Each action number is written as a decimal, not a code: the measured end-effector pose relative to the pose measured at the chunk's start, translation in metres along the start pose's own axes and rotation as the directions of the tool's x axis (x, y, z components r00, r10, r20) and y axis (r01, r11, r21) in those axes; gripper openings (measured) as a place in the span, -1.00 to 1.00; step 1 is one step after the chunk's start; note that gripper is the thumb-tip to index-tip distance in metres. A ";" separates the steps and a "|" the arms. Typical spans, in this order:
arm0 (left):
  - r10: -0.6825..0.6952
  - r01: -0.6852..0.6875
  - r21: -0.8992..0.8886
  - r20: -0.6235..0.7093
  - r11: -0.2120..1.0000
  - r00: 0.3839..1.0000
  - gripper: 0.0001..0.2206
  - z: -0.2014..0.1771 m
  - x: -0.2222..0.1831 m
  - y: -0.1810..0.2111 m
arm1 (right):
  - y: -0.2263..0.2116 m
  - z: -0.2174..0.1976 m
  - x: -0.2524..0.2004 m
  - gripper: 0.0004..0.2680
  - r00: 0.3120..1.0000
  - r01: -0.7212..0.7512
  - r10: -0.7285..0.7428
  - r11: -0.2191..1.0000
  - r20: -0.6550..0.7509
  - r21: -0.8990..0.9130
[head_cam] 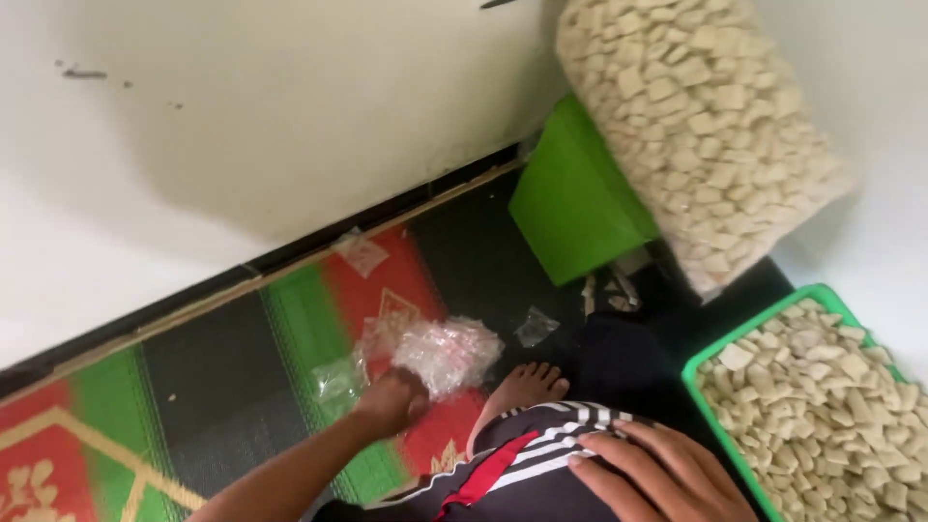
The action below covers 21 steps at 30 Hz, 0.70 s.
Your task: Manually bagging small food pieces from a tray into small plastic bags.
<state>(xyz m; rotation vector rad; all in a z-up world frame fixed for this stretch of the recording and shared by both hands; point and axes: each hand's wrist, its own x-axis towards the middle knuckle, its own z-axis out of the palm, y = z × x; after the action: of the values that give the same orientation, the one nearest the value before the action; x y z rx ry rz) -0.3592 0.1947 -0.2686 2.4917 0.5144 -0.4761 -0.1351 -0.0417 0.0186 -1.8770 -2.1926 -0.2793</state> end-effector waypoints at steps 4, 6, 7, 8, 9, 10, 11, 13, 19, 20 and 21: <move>-0.342 0.318 -0.197 -0.103 0.927 0.934 -0.54 0.021 0.044 -0.021 | 0.004 0.001 -0.002 -0.71 0.994 -0.025 0.026 1.000 0.103 -0.008; -0.388 0.350 -0.244 -0.128 0.904 0.913 -0.37 0.023 0.060 -0.016 | 0.007 0.002 -0.006 -0.72 0.990 -0.036 0.036 0.999 0.138 -0.003; -0.291 0.283 -0.070 -0.157 0.956 0.944 -0.25 0.029 0.068 -0.015 | 0.009 0.003 -0.009 -0.72 0.986 -0.044 0.042 0.999 0.160 0.012; -0.187 0.207 0.110 -0.168 0.972 0.968 -0.11 0.036 0.075 -0.014 | 0.010 0.004 -0.013 -0.72 0.982 -0.056 0.050 0.998 0.182 0.028; -0.185 0.204 0.107 -0.164 0.973 0.969 -0.11 0.040 0.081 -0.011 | 0.009 0.003 -0.013 -0.72 0.981 -0.058 0.051 0.998 0.187 0.027; -0.208 0.222 0.120 -0.123 0.968 0.970 -0.14 0.043 0.086 -0.009 | 0.007 0.002 -0.015 -0.72 0.976 -0.087 0.080 0.996 0.205 0.027; -0.230 0.240 0.134 -0.082 0.962 0.970 -0.16 0.046 0.091 -0.006 | 0.006 0.000 -0.017 -0.72 0.969 -0.117 0.109 0.993 0.222 0.025; -0.232 0.239 0.084 -0.085 0.967 0.969 -0.28 0.043 0.091 -0.002 | 0.003 -0.002 -0.017 -0.72 0.963 -0.144 0.135 0.989 0.232 0.019; -0.278 0.251 -0.207 -0.112 0.946 0.954 -0.57 0.016 0.068 0.005 | -0.004 -0.008 -0.009 -0.75 0.968 -0.168 0.165 0.986 0.191 0.001; -0.273 0.236 -0.271 -0.106 0.933 0.956 -0.68 0.011 0.063 0.004 | -0.005 -0.010 -0.007 -0.76 0.971 -0.166 0.164 0.986 0.173 -0.005; -0.271 0.234 -0.267 -0.107 0.935 0.957 -0.68 0.019 0.063 -0.005 | -0.006 -0.010 -0.006 -0.76 0.971 -0.169 0.167 0.986 0.170 -0.006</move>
<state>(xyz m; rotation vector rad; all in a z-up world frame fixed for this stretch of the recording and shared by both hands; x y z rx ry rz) -0.3111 0.2038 -0.3135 2.2337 0.9035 -0.3073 -0.1393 -0.0510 0.0262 -2.1376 -2.1152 -0.0802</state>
